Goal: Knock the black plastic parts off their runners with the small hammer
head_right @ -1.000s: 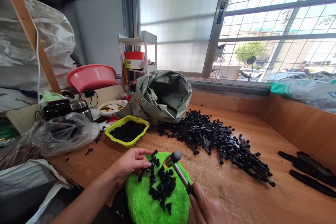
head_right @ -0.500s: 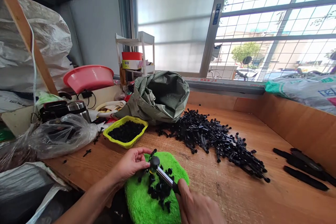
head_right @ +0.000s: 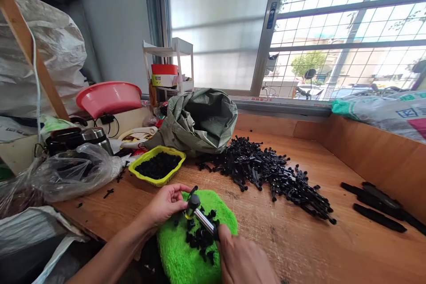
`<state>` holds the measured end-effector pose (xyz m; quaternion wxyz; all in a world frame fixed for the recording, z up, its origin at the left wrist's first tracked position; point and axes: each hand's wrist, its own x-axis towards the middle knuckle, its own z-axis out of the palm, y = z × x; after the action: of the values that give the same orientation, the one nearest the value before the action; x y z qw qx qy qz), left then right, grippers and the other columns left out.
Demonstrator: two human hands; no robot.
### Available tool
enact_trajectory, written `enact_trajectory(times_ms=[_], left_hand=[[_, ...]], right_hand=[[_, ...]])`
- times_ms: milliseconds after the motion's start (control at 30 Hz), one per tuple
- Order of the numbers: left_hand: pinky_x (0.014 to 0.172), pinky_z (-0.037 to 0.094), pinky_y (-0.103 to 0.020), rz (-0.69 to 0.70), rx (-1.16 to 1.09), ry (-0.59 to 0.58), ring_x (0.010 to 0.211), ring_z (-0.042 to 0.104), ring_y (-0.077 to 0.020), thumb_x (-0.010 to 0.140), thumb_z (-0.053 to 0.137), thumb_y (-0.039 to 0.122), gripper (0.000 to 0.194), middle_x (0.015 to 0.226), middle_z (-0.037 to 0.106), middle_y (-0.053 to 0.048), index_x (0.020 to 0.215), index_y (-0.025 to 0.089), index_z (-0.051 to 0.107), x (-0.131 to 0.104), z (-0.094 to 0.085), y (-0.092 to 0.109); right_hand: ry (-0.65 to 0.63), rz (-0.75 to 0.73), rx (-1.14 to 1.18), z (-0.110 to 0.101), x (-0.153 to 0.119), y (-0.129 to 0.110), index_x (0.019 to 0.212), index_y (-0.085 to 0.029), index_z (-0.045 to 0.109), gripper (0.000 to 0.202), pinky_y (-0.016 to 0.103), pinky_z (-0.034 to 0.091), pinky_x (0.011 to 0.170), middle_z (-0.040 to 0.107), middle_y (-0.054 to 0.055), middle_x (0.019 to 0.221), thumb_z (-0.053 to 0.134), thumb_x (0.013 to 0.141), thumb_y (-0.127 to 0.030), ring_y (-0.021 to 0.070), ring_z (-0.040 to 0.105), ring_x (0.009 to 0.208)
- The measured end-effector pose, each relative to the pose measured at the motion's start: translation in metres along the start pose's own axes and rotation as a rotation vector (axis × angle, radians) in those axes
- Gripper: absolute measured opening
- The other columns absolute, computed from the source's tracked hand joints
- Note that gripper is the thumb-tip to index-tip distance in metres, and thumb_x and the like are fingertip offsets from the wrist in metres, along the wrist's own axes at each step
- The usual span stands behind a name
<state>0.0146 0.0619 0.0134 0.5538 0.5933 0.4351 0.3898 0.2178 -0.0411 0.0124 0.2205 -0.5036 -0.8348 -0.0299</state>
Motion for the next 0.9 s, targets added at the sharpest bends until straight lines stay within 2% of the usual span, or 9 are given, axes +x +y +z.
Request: enact_trajectory(times_ms=[100,233,367,533,600,767,900], left_hand=[[0.046,0.024,-0.018,-0.008,-0.016,-0.019,0.044,0.035,-0.0046,0.052,0.065,0.021,0.038,0.048,0.04,0.009,0.088,0.009,0.058,0.001,0.0,-0.003],[0.045,0.023,-0.018,-0.02,-0.003,-0.027,0.044,0.034,-0.0045,0.052,0.066,0.021,0.039,0.047,0.039,0.01,0.088,0.009,0.058,0.001,-0.001,-0.003],[0.046,0.024,-0.018,-0.008,-0.013,-0.021,0.044,0.034,-0.0044,0.052,0.066,0.021,0.038,0.046,0.04,0.01,0.088,0.009,0.056,0.002,-0.001,-0.003],[0.045,0.024,-0.018,-0.002,0.021,-0.009,0.043,0.033,-0.0045,0.052,0.066,0.019,0.037,0.046,0.04,0.009,0.086,0.01,0.057,0.004,-0.001,-0.007],[0.045,0.024,-0.018,0.005,0.026,-0.001,0.043,0.034,-0.0045,0.052,0.065,0.018,0.036,0.046,0.04,0.009,0.086,0.01,0.058,0.005,0.0,-0.008],[0.045,0.024,-0.018,-0.019,0.019,-0.005,0.043,0.035,-0.0049,0.05,0.066,0.018,0.036,0.046,0.042,0.009,0.085,0.01,0.059,0.004,-0.001,-0.007],[0.052,0.031,-0.019,-0.059,-0.116,0.014,0.05,0.044,-0.0067,0.052,0.069,0.02,0.042,0.053,0.049,0.006,0.091,0.01,0.059,-0.006,-0.01,-0.004]], right_hand=[[0.036,0.035,0.022,0.003,0.0,0.001,0.092,-0.023,0.038,0.017,0.026,0.034,0.042,0.057,0.001,0.064,0.021,0.092,-0.024,0.0211,0.058,0.054],[-0.009,0.039,-0.019,0.009,-0.003,0.004,0.084,-0.023,0.039,0.017,0.027,0.028,0.037,0.052,-0.001,0.054,0.023,0.09,-0.023,0.0219,0.053,0.042],[-0.021,0.063,0.016,0.007,-0.002,0.005,0.092,-0.022,0.038,0.018,0.026,0.034,0.043,0.057,0.001,0.065,0.021,0.093,-0.023,0.0211,0.057,0.054],[-0.042,0.084,-0.025,0.002,0.001,0.004,0.086,-0.022,0.04,0.017,0.029,0.03,0.042,0.056,0.001,0.06,0.024,0.09,-0.021,0.0236,0.056,0.05],[-0.048,0.071,-0.02,0.003,0.002,0.002,0.09,-0.022,0.039,0.016,0.028,0.032,0.043,0.056,0.001,0.064,0.023,0.092,-0.023,0.0221,0.057,0.053],[-0.054,0.031,-0.085,0.009,0.002,-0.002,0.084,-0.022,0.037,0.018,0.03,0.024,0.037,0.053,0.0,0.053,0.021,0.086,-0.015,0.024,0.054,0.043],[-0.011,-0.014,-0.1,0.003,-0.007,0.003,0.09,-0.022,0.035,0.016,0.027,0.031,0.037,0.056,-0.002,0.058,0.02,0.089,-0.016,0.02,0.057,0.047]])
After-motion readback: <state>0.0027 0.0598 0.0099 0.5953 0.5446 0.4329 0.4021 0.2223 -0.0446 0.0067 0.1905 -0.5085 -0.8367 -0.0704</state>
